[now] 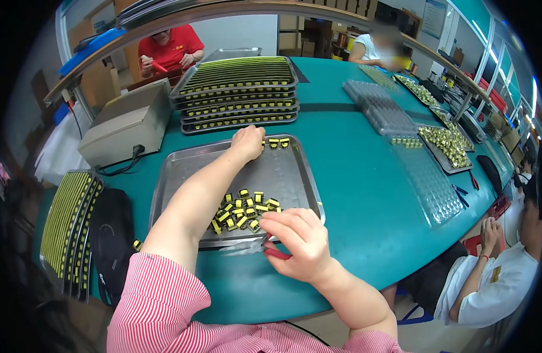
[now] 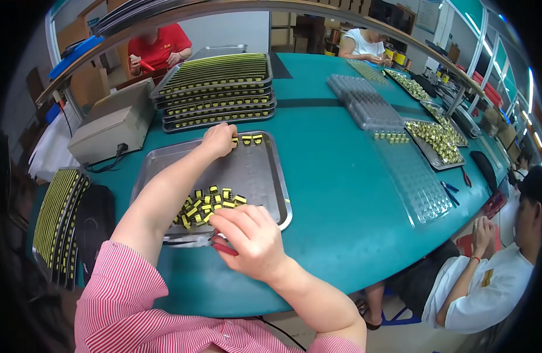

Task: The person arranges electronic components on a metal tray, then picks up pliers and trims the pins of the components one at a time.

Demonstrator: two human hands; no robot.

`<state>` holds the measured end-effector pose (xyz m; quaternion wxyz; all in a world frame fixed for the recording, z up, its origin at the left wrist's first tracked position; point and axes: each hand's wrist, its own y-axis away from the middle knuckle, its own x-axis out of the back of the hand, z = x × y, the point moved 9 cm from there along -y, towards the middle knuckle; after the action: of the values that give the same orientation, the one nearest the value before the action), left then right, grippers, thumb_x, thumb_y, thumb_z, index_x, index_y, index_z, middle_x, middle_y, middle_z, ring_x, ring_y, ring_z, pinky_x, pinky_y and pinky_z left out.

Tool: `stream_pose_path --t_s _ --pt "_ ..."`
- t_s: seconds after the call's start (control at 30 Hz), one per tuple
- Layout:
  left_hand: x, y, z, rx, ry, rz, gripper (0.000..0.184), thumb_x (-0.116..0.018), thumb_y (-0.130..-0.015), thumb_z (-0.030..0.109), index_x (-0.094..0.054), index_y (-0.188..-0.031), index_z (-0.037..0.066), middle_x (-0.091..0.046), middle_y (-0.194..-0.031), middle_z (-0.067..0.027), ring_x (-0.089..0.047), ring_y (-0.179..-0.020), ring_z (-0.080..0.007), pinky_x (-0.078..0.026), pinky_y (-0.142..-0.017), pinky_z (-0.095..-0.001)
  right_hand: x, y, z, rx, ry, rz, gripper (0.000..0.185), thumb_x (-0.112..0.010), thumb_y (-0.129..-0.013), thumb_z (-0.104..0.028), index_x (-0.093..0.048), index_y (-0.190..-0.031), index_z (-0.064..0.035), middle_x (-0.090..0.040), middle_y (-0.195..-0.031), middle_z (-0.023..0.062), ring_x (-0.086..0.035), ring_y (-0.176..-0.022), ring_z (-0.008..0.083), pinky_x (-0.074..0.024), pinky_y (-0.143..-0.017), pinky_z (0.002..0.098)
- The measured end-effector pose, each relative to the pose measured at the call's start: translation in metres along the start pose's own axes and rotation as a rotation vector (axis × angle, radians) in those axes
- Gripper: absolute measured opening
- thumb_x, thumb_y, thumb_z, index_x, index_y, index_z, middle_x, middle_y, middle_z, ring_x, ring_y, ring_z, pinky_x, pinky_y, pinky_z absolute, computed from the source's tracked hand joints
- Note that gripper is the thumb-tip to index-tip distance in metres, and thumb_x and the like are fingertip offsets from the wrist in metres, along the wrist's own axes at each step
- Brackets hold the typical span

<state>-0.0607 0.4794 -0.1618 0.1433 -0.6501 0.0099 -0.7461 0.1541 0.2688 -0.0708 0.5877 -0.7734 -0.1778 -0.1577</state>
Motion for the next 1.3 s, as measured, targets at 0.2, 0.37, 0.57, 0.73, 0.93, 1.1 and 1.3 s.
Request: stream_pose_path --t_s 0.2,0.37,0.57,0.73,0.93,1.1,1.3 --pt "-0.008 -0.006 0.002 -0.026 0.007 0.015 0.024 -0.071 -0.073 0.016 -0.062 -0.094 0.008 -0.059 -0.099 -0.0118 -0.058 -0.097 -0.0302 -0.047 -0.082 -0.04 0.0 0.002 -0.003 -0.017 -0.076 0.019 0.047 -0.07 -0.045 -0.002 -0.063 -0.092 -0.0045 -0.064 -0.092 0.0078 -0.059 -0.075 0.0248 -0.0474 -0.065 0.0338" --pt "-0.006 -0.004 0.009 -0.018 0.019 0.007 0.024 -0.07 -0.074 0.018 -0.062 -0.095 0.009 -0.06 -0.101 -0.0113 -0.058 -0.098 -0.0302 -0.047 -0.083 -0.0401 -0.003 0.003 -0.003 -0.033 -0.1 -0.005 0.045 -0.072 -0.048 -0.004 -0.062 -0.092 -0.0045 -0.063 -0.092 0.0068 -0.059 -0.077 0.024 -0.0467 -0.065 0.0339" --pt "0.0 0.003 0.006 0.017 0.066 0.006 0.036 -0.071 -0.074 0.02 -0.059 -0.106 0.009 -0.063 -0.101 -0.0117 -0.058 -0.099 -0.0308 -0.047 -0.083 -0.0409 -0.009 0.005 -0.003 -0.038 -0.12 -0.035 0.046 -0.071 -0.047 -0.002 -0.063 -0.092 -0.0043 -0.064 -0.092 0.007 -0.06 -0.077 0.0246 -0.0475 -0.067 0.034" --pt "0.036 0.032 -0.012 -0.103 0.119 0.132 0.039 -0.071 -0.072 0.016 -0.058 -0.107 0.006 -0.063 -0.095 -0.0126 -0.06 -0.092 -0.0313 -0.047 -0.078 -0.041 -0.018 0.007 0.002 -0.055 -0.111 -0.1 0.043 -0.07 -0.05 -0.002 -0.061 -0.093 -0.0047 -0.063 -0.089 0.0078 -0.059 -0.077 0.0254 -0.0469 -0.068 0.0354" --pt "0.064 0.113 -0.05 -0.231 0.112 -0.105 0.032 -0.071 -0.072 0.016 -0.061 -0.099 0.004 -0.063 -0.085 -0.0117 -0.06 -0.083 -0.0302 -0.047 -0.074 -0.0391 -0.025 0.008 0.007 -0.085 -0.107 -0.091 0.043 -0.072 -0.05 0.001 -0.061 -0.092 -0.0057 -0.063 -0.088 0.0079 -0.059 -0.077 0.0267 -0.0462 -0.068 0.0362" --pt "0.079 0.191 -0.074 -0.189 0.134 -0.298 0.034 -0.071 -0.073 0.02 -0.062 -0.102 0.004 -0.066 -0.084 -0.012 -0.063 -0.084 -0.03 -0.048 -0.075 -0.0391 -0.029 0.009 0.011 -0.12 -0.083 -0.102 0.041 -0.071 -0.052 0.004 -0.061 -0.091 -0.0047 -0.063 -0.085 0.0084 -0.058 -0.077 0.0267 -0.0464 -0.066 0.0349" --pt "0.068 0.238 -0.075 -0.156 0.22 -0.385 0.034 -0.073 -0.072 0.023 -0.062 -0.097 0.003 -0.063 -0.083 -0.0116 -0.061 -0.08 -0.0283 -0.048 -0.071 -0.0372 -0.035 0.014 0.017 -0.169 -0.042 -0.094 0.037 -0.071 -0.055 0.005 -0.061 -0.09 -0.0041 -0.063 -0.084 0.0091 -0.058 -0.076 0.027 -0.0466 -0.065 0.0348"
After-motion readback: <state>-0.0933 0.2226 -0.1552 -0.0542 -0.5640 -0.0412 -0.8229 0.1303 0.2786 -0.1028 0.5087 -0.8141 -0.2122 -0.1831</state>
